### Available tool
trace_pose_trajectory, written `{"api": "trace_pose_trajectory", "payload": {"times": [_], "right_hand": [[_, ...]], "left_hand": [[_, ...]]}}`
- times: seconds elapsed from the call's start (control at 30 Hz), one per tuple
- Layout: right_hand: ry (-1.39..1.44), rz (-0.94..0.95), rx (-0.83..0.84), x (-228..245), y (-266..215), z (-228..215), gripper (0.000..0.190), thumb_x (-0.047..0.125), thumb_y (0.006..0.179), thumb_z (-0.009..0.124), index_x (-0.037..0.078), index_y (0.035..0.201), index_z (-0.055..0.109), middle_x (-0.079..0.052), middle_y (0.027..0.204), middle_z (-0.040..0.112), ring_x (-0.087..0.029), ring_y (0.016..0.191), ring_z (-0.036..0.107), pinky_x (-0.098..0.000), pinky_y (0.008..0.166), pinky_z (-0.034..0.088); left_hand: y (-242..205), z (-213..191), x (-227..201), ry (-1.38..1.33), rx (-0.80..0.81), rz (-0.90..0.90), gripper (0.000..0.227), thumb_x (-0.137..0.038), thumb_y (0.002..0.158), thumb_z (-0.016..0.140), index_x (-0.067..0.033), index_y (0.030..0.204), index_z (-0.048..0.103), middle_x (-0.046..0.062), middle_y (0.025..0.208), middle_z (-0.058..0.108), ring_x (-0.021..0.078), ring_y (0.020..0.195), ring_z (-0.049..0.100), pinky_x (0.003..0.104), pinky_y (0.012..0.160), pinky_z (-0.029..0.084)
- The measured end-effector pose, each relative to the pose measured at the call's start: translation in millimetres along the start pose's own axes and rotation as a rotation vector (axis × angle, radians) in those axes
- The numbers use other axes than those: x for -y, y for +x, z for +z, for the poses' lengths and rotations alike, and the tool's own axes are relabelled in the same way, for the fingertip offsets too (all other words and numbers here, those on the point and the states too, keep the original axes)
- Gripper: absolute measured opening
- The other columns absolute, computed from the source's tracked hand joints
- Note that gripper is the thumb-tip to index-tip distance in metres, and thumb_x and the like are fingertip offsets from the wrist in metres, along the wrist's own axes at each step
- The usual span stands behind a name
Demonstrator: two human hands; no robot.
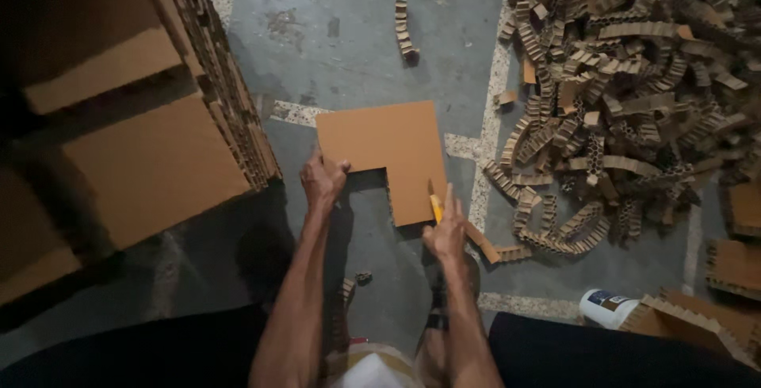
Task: The person uses a metal ruler and a yellow utility knife to cut a piece of corrugated cardboard into smaller rectangular sections. They repeatedly score the cardboard along the ruler and snap the pieces apart, accumulating a pile of cut strips on the floor.
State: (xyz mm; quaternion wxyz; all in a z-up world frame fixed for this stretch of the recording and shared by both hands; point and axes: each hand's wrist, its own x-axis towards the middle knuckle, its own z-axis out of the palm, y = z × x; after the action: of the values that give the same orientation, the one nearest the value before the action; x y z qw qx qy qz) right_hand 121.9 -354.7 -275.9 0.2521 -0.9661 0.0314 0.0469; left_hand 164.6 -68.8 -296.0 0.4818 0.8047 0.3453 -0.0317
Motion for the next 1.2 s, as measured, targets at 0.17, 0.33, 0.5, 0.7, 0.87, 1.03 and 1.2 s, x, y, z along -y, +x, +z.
{"api": "trace_pose_trajectory", "payload": {"times": [0.17, 0.33, 0.5, 0.7, 0.87, 1.03, 1.2], "right_hand": [[0.136, -0.124, -0.156, 26, 16, -25, 0.065, 0.014, 0.087, 0.065, 0.005, 0.149, 0.048, -0.029, 0.115, 0.064, -0.046, 0.102, 0.067, -0.0546, 0.086, 0.056], [0.563, 0.142, 0.304, 91, 81, 10, 0.053, 0.028, 0.097, 0.044, 0.012, 0.147, 0.046, -0.02, 0.094, 0.071, -0.045, 0.068, 0.072, -0.0541, 0.059, 0.062], [0.124, -0.089, 0.232, 102, 137, 64, 0.039, 0.035, 0.103, 0.047, 0.011, 0.133, 0.054, -0.029, 0.092, 0.069, -0.052, 0.083, 0.067, -0.0598, 0.07, 0.052], [0.09, -0.233, 0.181, 90, 149, 91, 0.036, 0.029, 0.101, 0.047, 0.008, 0.13, 0.051, -0.031, 0.094, 0.068, -0.056, 0.087, 0.064, -0.0627, 0.072, 0.049], [0.142, -0.074, 0.276, 112, 136, 67, 0.035, 0.03, 0.1, 0.047, 0.007, 0.127, 0.05, -0.032, 0.092, 0.067, -0.057, 0.087, 0.064, -0.0618, 0.071, 0.05], [0.086, -0.024, 0.297, 143, 134, 43, 0.034, 0.029, 0.101, 0.046, 0.007, 0.126, 0.05, -0.033, 0.095, 0.066, -0.059, 0.088, 0.062, -0.0636, 0.071, 0.049], [0.069, 0.052, 0.387, 127, 144, 57, 0.036, 0.029, 0.099, 0.047, 0.008, 0.128, 0.049, -0.032, 0.095, 0.068, -0.055, 0.088, 0.067, -0.0628, 0.074, 0.051]], "left_hand": [[6, -9, -32, 0.321, -0.177, 0.767, 0.128, -0.046, 0.077, 0.092, -0.0066, 0.167, 0.01, 0.028, 0.164, 0.025, 0.0514, 0.154, 0.028, 0.065, 0.129, 0.024], [38, -1, -58, 0.841, 0.263, 0.556, 0.158, -0.054, 0.037, 0.101, -0.009, 0.159, 0.011, 0.027, 0.165, 0.012, 0.0479, 0.151, 0.012, 0.061, 0.121, 0.014], [49, 4, -34, 0.861, 0.134, 0.712, 0.154, -0.05, 0.035, 0.101, -0.0095, 0.159, 0.018, 0.022, 0.158, 0.03, 0.0452, 0.148, 0.025, 0.071, 0.113, 0.023], [59, 9, -22, 0.848, 0.156, 0.693, 0.153, -0.043, 0.038, 0.1, -0.011, 0.161, 0.017, 0.02, 0.159, 0.028, 0.0453, 0.149, 0.024, 0.067, 0.117, 0.024], [55, 10, -22, 0.858, 0.08, 0.741, 0.144, -0.04, 0.05, 0.097, -0.0102, 0.163, 0.014, 0.019, 0.161, 0.027, 0.0443, 0.15, 0.023, 0.067, 0.117, 0.024], [54, 4, -29, 0.876, 0.236, 0.63, 0.151, -0.052, 0.049, 0.098, -0.0114, 0.163, 0.007, 0.019, 0.165, 0.019, 0.0448, 0.153, 0.014, 0.069, 0.118, 0.02], [53, 3, -39, 0.884, 0.333, 0.555, 0.16, -0.067, 0.042, 0.095, -0.0124, 0.162, 0.005, 0.019, 0.166, 0.017, 0.0447, 0.154, 0.013, 0.07, 0.118, 0.021]]}}
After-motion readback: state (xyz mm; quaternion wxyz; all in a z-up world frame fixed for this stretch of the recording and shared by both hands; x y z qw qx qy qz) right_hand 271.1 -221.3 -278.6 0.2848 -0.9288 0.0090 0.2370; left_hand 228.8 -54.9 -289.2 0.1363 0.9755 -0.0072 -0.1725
